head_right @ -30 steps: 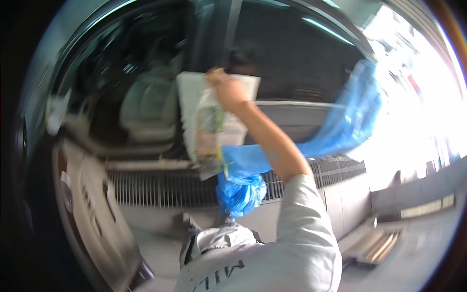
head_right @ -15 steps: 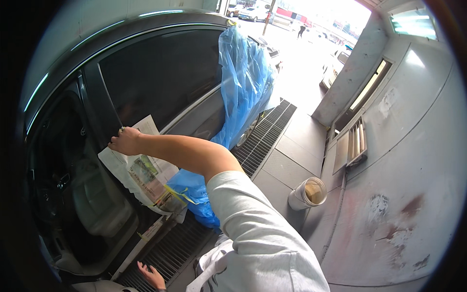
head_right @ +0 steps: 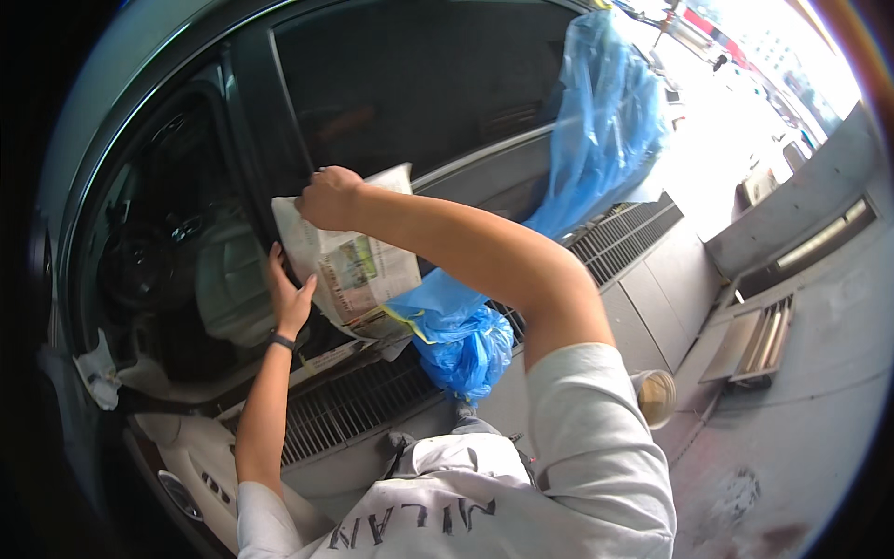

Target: The person removes blue plastic sheeting and yellow masking tape from the exterior and interior of a car. They peel tape from the hood, windshield, door frames, and interior door panels, then gather the removed materials.

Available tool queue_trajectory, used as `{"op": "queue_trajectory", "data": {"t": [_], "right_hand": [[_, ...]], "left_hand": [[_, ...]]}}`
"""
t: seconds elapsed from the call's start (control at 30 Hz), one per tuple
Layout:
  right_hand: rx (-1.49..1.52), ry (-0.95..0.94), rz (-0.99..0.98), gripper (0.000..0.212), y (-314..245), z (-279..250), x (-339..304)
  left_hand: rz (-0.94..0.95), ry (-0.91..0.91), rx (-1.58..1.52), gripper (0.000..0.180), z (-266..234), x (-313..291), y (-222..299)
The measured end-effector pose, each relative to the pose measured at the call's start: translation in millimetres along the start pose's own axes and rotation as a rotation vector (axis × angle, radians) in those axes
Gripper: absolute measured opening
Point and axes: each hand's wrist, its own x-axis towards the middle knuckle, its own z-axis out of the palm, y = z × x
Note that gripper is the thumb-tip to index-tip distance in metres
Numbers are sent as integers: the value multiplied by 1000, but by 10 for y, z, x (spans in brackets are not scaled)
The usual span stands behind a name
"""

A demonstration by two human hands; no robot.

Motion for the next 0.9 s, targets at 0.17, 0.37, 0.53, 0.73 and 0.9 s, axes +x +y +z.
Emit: {"op": "queue_trajectory", "data": {"t": [0.17,0.37,0.53,0.73,0.9], "right_hand": [[457,-246,-31,29,-246,-46,-952],[913,-827,-266,28,-1120,410,-2234],[1300,-766,-176,28,-1518,970,-2611],[1626,-688,-186,44,-1450,1113,-2734],[1602,-776,-253,42,-1410,1040,-2622]], "left_hand": [[109,-59,124,88,60,-46,545],[-17,-942,119,88,316,-1328,760],[27,-866,216,78,591,-2034,708],[-228,29,458,74,682,-1492,210],[-740,-229,426,84,795,-1263,-305]]}}
